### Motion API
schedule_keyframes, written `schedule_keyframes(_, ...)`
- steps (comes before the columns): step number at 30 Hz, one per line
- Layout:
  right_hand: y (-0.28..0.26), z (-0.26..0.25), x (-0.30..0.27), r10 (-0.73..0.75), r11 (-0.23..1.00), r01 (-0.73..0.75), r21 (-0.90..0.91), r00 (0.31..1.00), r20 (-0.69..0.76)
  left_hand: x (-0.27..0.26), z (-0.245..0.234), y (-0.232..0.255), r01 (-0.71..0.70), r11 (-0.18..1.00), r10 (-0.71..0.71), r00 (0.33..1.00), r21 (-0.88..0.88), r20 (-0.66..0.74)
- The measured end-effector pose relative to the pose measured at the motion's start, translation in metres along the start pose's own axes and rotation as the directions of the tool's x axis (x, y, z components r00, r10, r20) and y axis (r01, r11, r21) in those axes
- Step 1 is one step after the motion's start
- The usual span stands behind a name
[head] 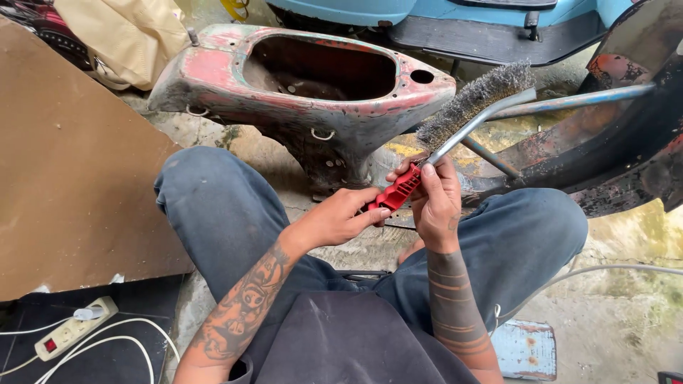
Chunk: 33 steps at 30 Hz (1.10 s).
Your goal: The person scrubs a large, curved metal part with a wire brush, focusing on the edges and interior surfaces. The person holds the part steady with one hand while brushing with the other, occasionally adjusting grip to reach different areas.
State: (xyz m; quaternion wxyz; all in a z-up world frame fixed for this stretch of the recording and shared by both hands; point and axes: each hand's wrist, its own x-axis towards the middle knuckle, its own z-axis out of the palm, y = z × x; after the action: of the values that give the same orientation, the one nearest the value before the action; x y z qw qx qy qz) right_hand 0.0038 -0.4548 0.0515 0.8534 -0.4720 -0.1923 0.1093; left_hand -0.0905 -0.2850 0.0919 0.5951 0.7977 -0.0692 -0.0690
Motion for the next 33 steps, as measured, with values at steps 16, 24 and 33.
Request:
schedule_keyframes(16, -0.040, -0.055, 0.049, 0.027, 0.865, 0.048, -0.500, 0.990, 0.141, -0.004, -0.002, -0.016, 0.059, 0.994, -0.065, 0.996, -0.093, -0.066)
schedule_keyframes(24, -0.070, -0.049, 0.114, -0.200, 0.684, 0.265, -0.680, 0.964, 0.175, -0.031, -0.015, -0.028, 0.175, 0.963, -0.163, 0.984, 0.207, -0.076)
schedule_keyframes(33, 0.061, -0.073, 0.059, -0.114, 0.538, 0.203, -0.818, 0.979, 0.168, -0.058, -0.037, -0.097, 0.279, 0.812, -0.097, 0.930, 0.513, -0.354)
